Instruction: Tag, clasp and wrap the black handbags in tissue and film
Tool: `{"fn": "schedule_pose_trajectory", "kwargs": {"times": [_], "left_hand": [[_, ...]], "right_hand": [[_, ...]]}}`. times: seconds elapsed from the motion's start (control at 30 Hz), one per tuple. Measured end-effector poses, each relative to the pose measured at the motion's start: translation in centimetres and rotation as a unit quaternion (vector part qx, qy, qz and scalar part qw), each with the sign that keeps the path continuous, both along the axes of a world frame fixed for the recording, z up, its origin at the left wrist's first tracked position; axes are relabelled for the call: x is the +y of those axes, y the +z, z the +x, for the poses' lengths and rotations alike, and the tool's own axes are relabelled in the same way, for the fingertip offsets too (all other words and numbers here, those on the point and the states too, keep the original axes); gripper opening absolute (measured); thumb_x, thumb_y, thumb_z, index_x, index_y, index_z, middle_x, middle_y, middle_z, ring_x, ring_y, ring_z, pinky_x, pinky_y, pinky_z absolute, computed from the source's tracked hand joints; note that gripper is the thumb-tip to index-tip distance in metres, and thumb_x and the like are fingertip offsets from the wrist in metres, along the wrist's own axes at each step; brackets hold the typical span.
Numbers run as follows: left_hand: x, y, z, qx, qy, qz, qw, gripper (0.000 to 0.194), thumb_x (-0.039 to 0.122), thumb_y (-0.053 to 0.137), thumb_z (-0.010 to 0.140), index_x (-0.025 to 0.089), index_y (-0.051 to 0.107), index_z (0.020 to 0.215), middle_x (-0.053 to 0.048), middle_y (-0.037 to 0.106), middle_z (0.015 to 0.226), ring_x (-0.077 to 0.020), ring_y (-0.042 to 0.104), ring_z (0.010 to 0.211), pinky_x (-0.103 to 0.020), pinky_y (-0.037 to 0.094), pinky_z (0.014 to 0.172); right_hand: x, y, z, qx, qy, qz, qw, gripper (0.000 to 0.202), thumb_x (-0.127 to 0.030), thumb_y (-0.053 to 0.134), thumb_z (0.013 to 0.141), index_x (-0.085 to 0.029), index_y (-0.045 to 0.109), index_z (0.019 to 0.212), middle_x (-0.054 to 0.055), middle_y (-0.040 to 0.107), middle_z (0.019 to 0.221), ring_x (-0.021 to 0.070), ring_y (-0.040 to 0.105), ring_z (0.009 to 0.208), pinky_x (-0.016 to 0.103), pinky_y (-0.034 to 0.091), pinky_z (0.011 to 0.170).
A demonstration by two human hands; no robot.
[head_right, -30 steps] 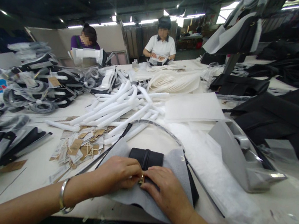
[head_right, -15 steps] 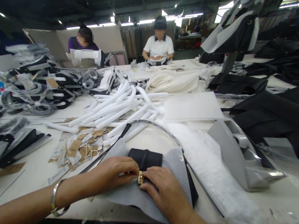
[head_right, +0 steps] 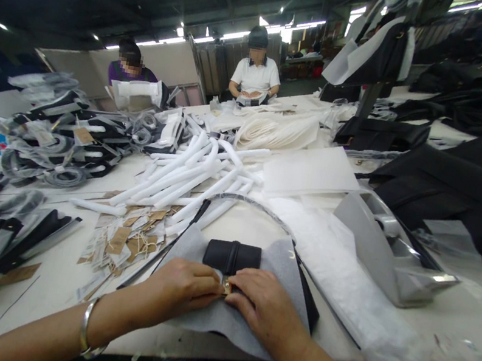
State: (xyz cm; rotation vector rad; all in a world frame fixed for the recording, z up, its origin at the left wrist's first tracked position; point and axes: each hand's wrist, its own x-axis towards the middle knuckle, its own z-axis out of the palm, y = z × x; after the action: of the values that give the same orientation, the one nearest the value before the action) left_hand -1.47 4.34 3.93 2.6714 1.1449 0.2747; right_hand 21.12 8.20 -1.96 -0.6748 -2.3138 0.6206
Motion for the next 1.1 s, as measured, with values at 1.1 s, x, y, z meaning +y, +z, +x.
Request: {"fn": "schedule_pose_trajectory", "kwargs": {"times": [1.1], "left_hand": [[-0.1,0.0,1.7,0.098,0.017,0.043,0.994,0.007,0.020,0.058,0.095,0.017,0.059,0.089,0.000,0.064,0.078,-0.0152,0.061,0.067,-0.026,0.045,0.060]], "right_hand": [[0.1,-0.2,0.2,-0.012,0.004,-0.023,1.000,0.024,-0.025,0.071,0.089,-0.019,0.070,0.113,0.009,0.076,0.109,0.0265,0.069,0.106,0.044,0.054,0.096]]}}
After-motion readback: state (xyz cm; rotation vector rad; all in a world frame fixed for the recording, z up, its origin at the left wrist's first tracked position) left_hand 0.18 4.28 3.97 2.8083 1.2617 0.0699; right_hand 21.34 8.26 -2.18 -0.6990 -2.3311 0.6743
